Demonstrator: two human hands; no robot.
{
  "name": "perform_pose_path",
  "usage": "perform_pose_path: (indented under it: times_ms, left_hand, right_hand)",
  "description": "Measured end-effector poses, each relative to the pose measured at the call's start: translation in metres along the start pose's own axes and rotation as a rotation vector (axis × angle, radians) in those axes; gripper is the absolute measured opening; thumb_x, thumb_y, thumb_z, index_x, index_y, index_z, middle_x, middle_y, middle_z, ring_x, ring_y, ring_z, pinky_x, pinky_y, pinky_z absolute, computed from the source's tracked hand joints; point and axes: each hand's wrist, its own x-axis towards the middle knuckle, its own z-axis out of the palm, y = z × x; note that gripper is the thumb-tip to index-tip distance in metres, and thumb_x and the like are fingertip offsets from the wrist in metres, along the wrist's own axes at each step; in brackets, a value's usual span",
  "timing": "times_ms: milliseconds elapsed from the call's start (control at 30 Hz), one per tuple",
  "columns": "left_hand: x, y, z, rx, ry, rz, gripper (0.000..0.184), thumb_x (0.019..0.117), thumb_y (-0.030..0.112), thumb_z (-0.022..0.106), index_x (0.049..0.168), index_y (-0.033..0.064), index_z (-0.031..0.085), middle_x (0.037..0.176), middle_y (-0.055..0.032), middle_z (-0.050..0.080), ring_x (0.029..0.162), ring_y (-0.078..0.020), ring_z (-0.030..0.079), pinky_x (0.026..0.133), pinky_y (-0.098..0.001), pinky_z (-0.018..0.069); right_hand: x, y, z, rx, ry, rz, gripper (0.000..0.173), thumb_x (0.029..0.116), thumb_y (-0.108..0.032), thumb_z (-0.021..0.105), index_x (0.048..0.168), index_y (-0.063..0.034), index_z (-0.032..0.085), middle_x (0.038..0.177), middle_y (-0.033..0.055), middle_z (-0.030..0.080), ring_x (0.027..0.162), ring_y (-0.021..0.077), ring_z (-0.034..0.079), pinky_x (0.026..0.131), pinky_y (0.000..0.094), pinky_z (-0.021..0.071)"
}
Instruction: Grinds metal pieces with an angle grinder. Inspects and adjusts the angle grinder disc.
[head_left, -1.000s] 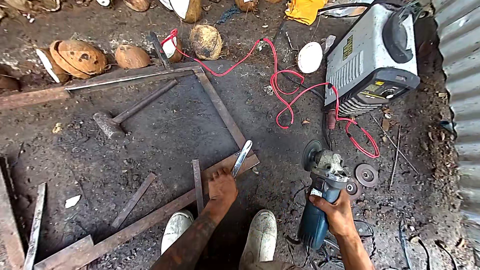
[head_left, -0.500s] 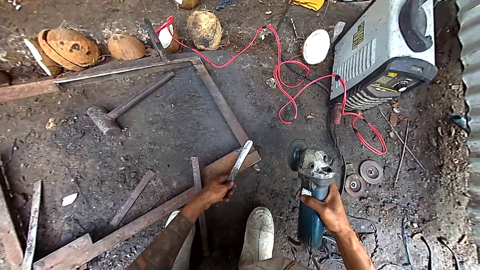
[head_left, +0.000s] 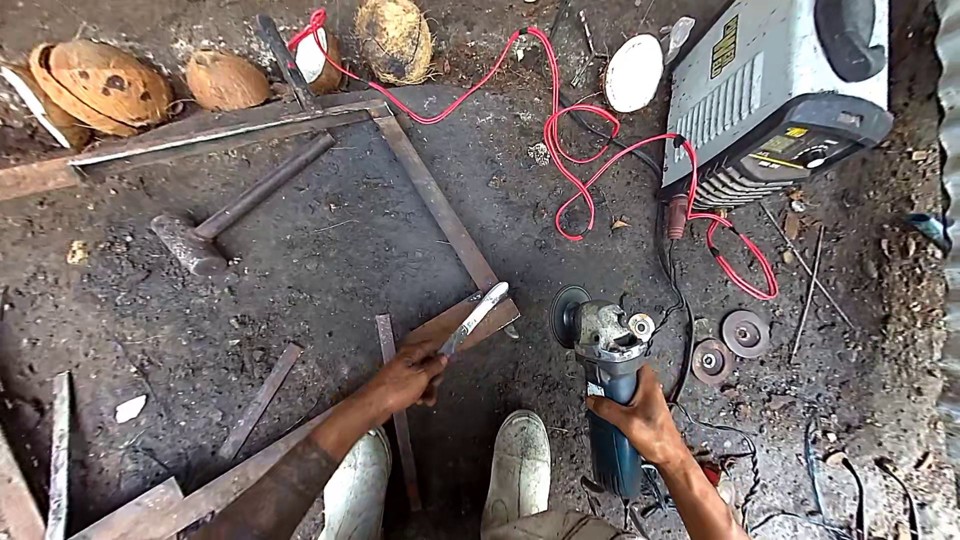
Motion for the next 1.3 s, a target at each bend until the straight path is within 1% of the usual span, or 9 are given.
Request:
perform_pose_path:
  times_ms: [167,367,500,633,733,867,967,1100,1300]
  left_hand:
    - [0.008,-0.025,0.031,-0.321,0.045,-0.076,0.034,0.1127,0.025,0.039,0.128,0.0031,0.060,0.085,-0.0045,0.063,0.065,-0.0136,0.063,0.065,-0.0278,0.0578]
    - [0.020,-0.045,0.043,-0.036,0.071,0.103,0.023,0.1085,0.018,0.051,0.104,0.0034,0.068,0.079,-0.0031,0.067,0.067,-0.0124,0.067,0.068,-0.0294,0.0603]
    - [0.017,-0.043,0.044,-0.107,-0.034,0.010,0.026,0.1100,0.020,0.049,0.113,0.0022,0.067,0.097,-0.0058,0.071,0.079,-0.0125,0.071,0.074,-0.0286,0.0608]
    - [0.017,-0.052,0.045,-0.184,-0.001,0.060,0.023,0.1095,0.017,0.048,0.119,0.0027,0.063,0.082,-0.0049,0.064,0.068,-0.0152,0.067,0.067,-0.0319,0.0615]
    - [0.018,-0.052,0.028,0.095,0.190,0.223,0.026,0.1078,0.021,0.050,0.118,0.0042,0.066,0.081,-0.0053,0.064,0.064,-0.0141,0.063,0.064,-0.0336,0.0583]
    - [0.014,-0.034,-0.007,0.334,0.358,0.439,0.032,0.1072,0.027,0.049,0.114,0.0041,0.070,0.082,-0.0051,0.069,0.068,-0.0125,0.066,0.069,-0.0344,0.0580]
    - [0.015,-0.019,-0.032,0.236,0.444,0.665,0.025,0.1033,0.025,0.059,0.107,0.0047,0.073,0.082,-0.0001,0.071,0.071,-0.0051,0.066,0.069,-0.0257,0.0577]
    - [0.015,0.021,-0.058,0.072,0.410,0.827,0.016,0.1022,0.017,0.059,0.104,0.0059,0.071,0.086,0.0017,0.073,0.075,-0.0081,0.070,0.073,-0.0286,0.0614]
    - [0.065,0.091,-0.059,0.211,0.125,0.595,0.026,0.1090,0.020,0.049,0.106,-0.0002,0.065,0.079,-0.0064,0.065,0.069,-0.0142,0.066,0.070,-0.0335,0.0591]
  right_hand:
    - [-0.002,-0.001,0.006,-0.025,-0.049,0.004,0.082,0.0612,-0.021,0.083,0.133,-0.0020,0.049,0.104,0.0017,0.071,0.089,0.0070,0.071,0.077,0.0247,0.0616]
    - [-0.003,0.000,0.014,-0.072,-0.091,0.026,0.084,0.0612,-0.026,0.084,0.134,-0.0033,0.049,0.106,0.0015,0.071,0.091,0.0068,0.071,0.079,0.0253,0.0613]
    - [-0.003,-0.001,0.018,-0.052,-0.069,0.030,0.082,0.0610,-0.025,0.084,0.133,-0.0027,0.050,0.103,0.0015,0.070,0.087,0.0064,0.071,0.076,0.0245,0.0612]
    - [-0.004,-0.003,0.015,-0.038,-0.041,0.025,0.080,0.0608,-0.025,0.084,0.131,-0.0030,0.051,0.100,0.0010,0.071,0.084,0.0069,0.071,0.073,0.0247,0.0616]
    - [-0.006,-0.001,0.011,-0.035,-0.027,0.032,0.080,0.0608,-0.024,0.084,0.131,-0.0036,0.051,0.100,0.0007,0.071,0.084,0.0070,0.071,0.072,0.0249,0.0617]
    - [-0.008,0.001,0.008,-0.026,-0.020,0.034,0.079,0.0617,-0.022,0.084,0.131,-0.0037,0.051,0.101,0.0013,0.071,0.085,0.0074,0.071,0.073,0.0251,0.0617]
    - [-0.008,0.001,0.009,-0.025,-0.005,0.025,0.080,0.0615,-0.023,0.084,0.132,-0.0037,0.050,0.101,0.0012,0.071,0.085,0.0072,0.071,0.073,0.0250,0.0618]
    - [-0.008,0.000,0.007,0.022,0.008,0.009,0.080,0.0617,-0.021,0.085,0.132,-0.0028,0.050,0.102,0.0028,0.071,0.085,0.0101,0.072,0.072,0.0276,0.0631]
    - [-0.010,-0.001,0.003,0.049,0.053,-0.001,0.077,0.0604,-0.020,0.084,0.128,-0.0027,0.051,0.097,0.0033,0.072,0.080,0.0113,0.073,0.068,0.0283,0.0634]
